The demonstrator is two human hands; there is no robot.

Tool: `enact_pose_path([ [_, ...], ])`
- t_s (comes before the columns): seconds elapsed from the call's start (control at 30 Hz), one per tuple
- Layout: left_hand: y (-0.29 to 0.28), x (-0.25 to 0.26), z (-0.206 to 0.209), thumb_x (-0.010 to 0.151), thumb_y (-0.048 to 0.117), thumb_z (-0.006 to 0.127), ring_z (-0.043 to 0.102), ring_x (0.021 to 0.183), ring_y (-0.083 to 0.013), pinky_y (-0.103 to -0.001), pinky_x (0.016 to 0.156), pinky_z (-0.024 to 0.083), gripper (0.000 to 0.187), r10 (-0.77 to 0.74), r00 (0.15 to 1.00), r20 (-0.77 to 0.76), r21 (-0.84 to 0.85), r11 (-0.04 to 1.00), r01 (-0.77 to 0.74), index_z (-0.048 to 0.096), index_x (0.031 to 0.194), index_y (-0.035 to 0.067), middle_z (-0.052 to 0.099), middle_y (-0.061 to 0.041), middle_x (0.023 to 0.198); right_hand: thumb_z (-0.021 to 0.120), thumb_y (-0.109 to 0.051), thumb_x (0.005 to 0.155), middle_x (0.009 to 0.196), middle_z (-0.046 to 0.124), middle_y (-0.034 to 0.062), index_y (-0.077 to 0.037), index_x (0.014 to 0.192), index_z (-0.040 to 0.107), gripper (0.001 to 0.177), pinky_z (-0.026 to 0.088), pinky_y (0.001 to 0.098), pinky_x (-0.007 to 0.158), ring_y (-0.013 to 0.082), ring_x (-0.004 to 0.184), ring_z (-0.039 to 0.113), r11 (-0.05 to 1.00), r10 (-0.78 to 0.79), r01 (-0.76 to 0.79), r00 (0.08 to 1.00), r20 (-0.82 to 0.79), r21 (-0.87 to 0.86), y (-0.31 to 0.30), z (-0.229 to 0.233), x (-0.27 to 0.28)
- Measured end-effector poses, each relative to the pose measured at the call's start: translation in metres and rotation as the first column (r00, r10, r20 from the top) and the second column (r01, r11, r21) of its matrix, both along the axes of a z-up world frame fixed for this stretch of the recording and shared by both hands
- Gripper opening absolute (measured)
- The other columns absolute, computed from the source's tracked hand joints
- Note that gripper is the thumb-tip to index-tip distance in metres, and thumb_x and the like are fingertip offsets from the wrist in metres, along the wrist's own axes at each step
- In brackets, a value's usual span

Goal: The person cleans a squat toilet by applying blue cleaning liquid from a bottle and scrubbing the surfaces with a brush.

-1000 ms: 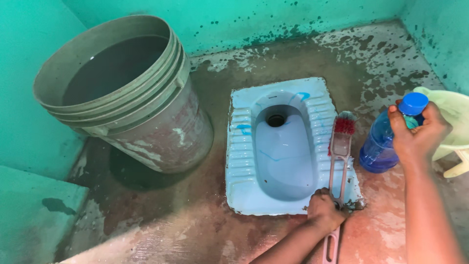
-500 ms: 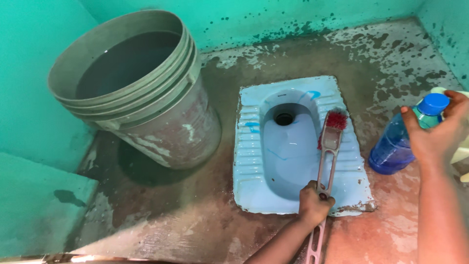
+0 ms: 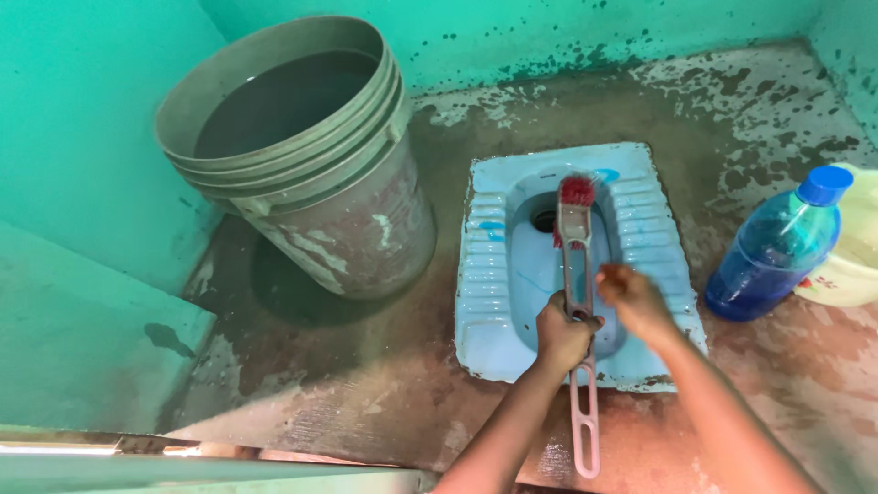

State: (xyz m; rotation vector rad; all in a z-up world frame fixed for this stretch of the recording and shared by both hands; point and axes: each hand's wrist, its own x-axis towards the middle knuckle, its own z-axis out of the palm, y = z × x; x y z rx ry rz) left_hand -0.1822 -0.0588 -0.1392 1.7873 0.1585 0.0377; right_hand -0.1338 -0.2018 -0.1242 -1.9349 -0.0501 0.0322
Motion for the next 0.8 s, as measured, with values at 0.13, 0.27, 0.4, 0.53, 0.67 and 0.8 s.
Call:
enact_pose_path([
  [0.13, 0.011, -0.008, 0.009, 0.070, 0.012, 0.078, 0.073, 0.076, -0.0257, -0.037, 0.068, 0.058, 0.050, -0.020, 1.000, 0.023, -0.018, 1.000, 0.021, 0.063, 0.117, 0.001, 0.072, -0.014, 0.085, 0.061, -0.023, 0.098, 0.091, 0.066, 0.0038, -0.005, 0.117, 0.065, 0.026, 0.051, 0.0311, 0.069, 0.0141, 0.077, 0.062, 0.853, 0.173, 0.117, 0.857, -0.486, 0.509, 0.021, -0.057, -0.008],
  [0.27, 0.005, -0.014, -0.002, 0.074, 0.009, 0.075, 0.074, 0.081, -0.0251, -0.036, 0.071, 0.058, 0.062, -0.032, 0.991, 0.133, -0.016, 0.999, 0.034, 0.058, 0.133, -0.001, 0.073, -0.014, 0.090, 0.063, -0.008, 0.097, 0.097, 0.066, 0.0070, -0.002, 0.124, 0.062, 0.028, 0.052, 0.0288, 0.067, 0.0150, 0.078, 0.062, 0.760, 0.094, 0.180, 0.920, -0.380, 0.624, 0.022, -0.095, 0.003],
  [0.4, -0.012, -0.019, -0.025, 0.075, 0.005, 0.072, 0.072, 0.079, -0.0246, -0.036, 0.070, 0.061, 0.106, -0.165, 0.984, -0.063, -0.169, 0.974, 0.152, 0.007, 0.159, 0.000, 0.070, -0.014, 0.098, 0.057, -0.008, 0.096, 0.093, 0.069, 0.0114, -0.004, 0.123, 0.057, 0.027, 0.056, 0.0353, 0.060, 0.0215, 0.072, 0.065, 0.776, -0.087, 0.317, 0.910, -0.405, 0.546, 0.002, -0.096, 0.027],
  [0.53, -0.038, -0.031, -0.050, 0.085, 0.000, 0.070, 0.070, 0.081, -0.0224, -0.033, 0.070, 0.059, 0.096, -0.373, 0.928, -0.011, -0.352, 0.870, 0.345, 0.017, 0.165, -0.003, 0.069, -0.017, 0.098, 0.055, -0.009, 0.100, 0.091, 0.070, 0.0154, 0.001, 0.126, 0.055, 0.028, 0.059, 0.0395, 0.063, 0.0254, 0.070, 0.067, 0.829, -0.210, 0.348, 0.919, -0.334, 0.437, -0.034, -0.074, 0.049],
  [0.67, -0.057, -0.046, -0.056, 0.096, 0.001, 0.060, 0.069, 0.085, -0.0178, -0.032, 0.072, 0.058, 0.080, -0.387, 0.922, -0.017, -0.410, 0.844, 0.347, 0.021, 0.166, 0.002, 0.069, -0.011, 0.103, 0.063, -0.012, 0.100, 0.090, 0.067, 0.0160, 0.004, 0.131, 0.055, 0.036, 0.059, 0.0396, 0.064, 0.0260, 0.069, 0.066, 0.906, -0.233, 0.323, 0.920, -0.316, 0.273, -0.044, -0.047, 0.047],
  [0.8, -0.059, -0.039, -0.066, 0.093, -0.003, 0.056, 0.067, 0.082, -0.0180, -0.032, 0.074, 0.057, 0.077, -0.272, 0.962, 0.027, -0.259, 0.928, 0.269, 0.026, 0.163, 0.006, 0.069, -0.009, 0.100, 0.061, -0.014, 0.096, 0.086, 0.065, 0.0161, -0.010, 0.142, 0.047, 0.049, 0.058, 0.0405, 0.063, 0.0266, 0.069, 0.066, 0.859, -0.142, 0.333, 0.884, -0.445, 0.388, -0.018, -0.040, 0.041],
])
